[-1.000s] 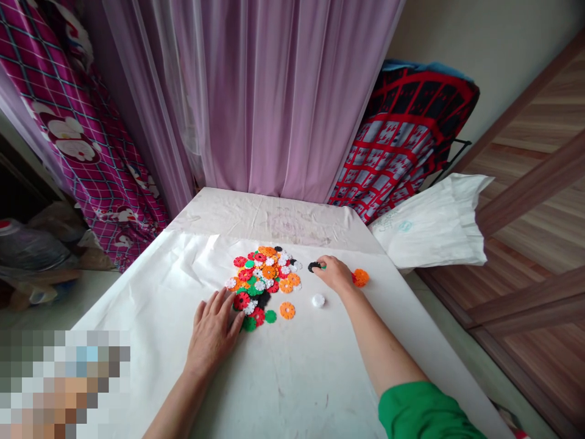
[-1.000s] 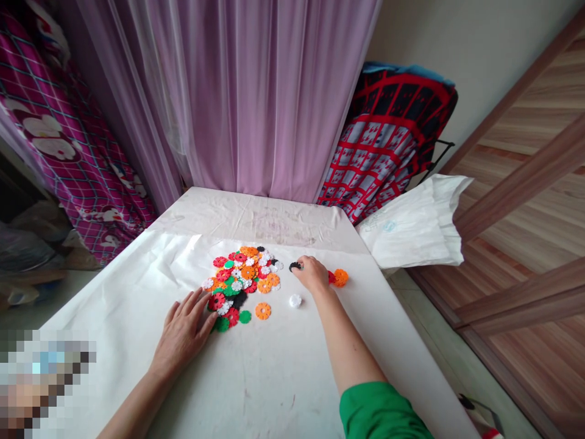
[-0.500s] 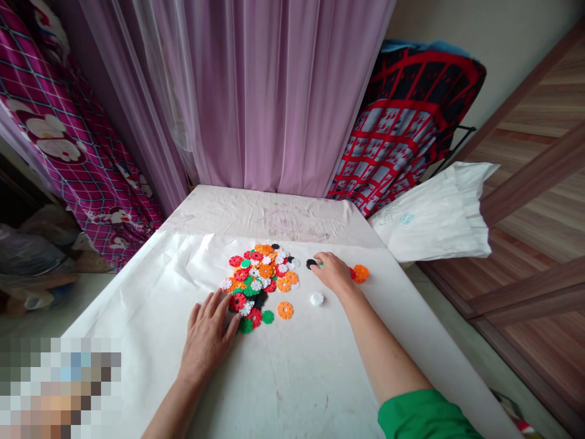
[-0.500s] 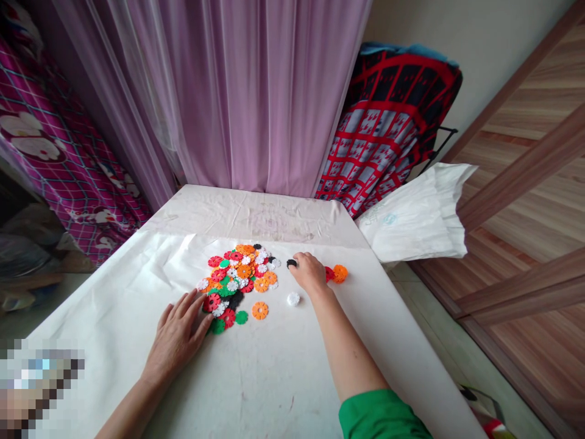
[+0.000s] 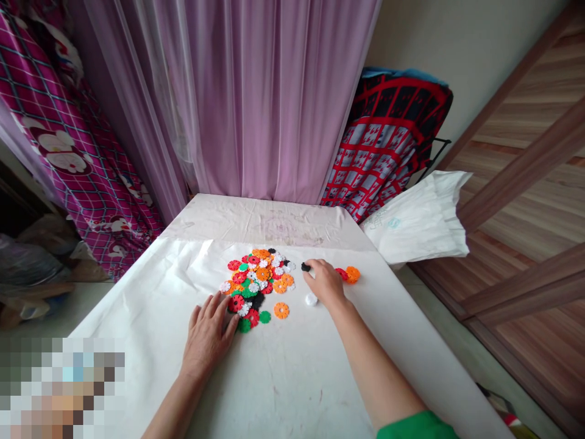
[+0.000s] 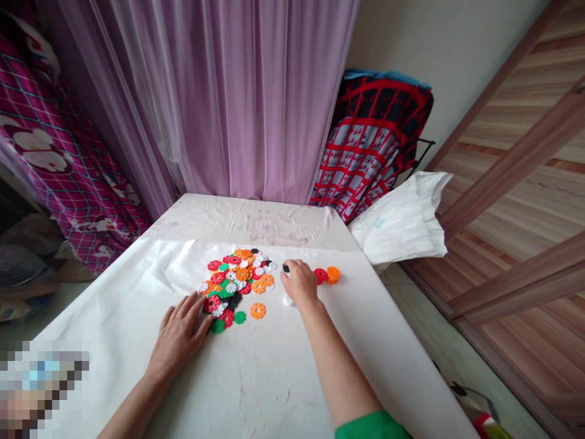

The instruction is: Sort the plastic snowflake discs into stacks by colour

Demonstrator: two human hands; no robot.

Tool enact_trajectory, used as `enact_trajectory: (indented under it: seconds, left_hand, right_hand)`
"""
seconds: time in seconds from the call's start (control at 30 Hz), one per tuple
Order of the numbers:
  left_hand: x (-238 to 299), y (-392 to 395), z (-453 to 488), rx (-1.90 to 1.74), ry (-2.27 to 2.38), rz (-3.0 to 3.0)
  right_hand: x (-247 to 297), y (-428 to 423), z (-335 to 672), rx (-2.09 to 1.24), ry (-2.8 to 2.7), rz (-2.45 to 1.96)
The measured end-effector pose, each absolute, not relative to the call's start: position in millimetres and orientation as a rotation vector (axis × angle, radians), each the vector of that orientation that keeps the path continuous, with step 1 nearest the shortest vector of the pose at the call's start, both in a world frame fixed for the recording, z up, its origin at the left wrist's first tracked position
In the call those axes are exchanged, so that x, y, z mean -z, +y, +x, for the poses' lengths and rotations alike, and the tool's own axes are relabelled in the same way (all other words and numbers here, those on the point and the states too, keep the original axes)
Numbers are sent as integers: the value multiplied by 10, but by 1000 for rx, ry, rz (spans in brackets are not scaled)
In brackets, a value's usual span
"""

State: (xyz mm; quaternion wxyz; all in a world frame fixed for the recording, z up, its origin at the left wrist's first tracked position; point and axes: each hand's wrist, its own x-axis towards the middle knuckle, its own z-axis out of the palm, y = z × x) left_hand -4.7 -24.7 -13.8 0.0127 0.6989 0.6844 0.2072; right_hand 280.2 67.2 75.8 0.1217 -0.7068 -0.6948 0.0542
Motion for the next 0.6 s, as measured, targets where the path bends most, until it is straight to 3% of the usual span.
enact_trajectory:
  seconds: [0.27, 0.6]
  left_hand:
    - [138, -243, -63, -588, 2128, 2161]
    - [157, -249, -68, -616, 2125, 2185]
  right_hand:
    - [-770, 1252, 2820, -215, -2145, -2434]
    - [-655, 1367, 2804, -263, -2177, -2479]
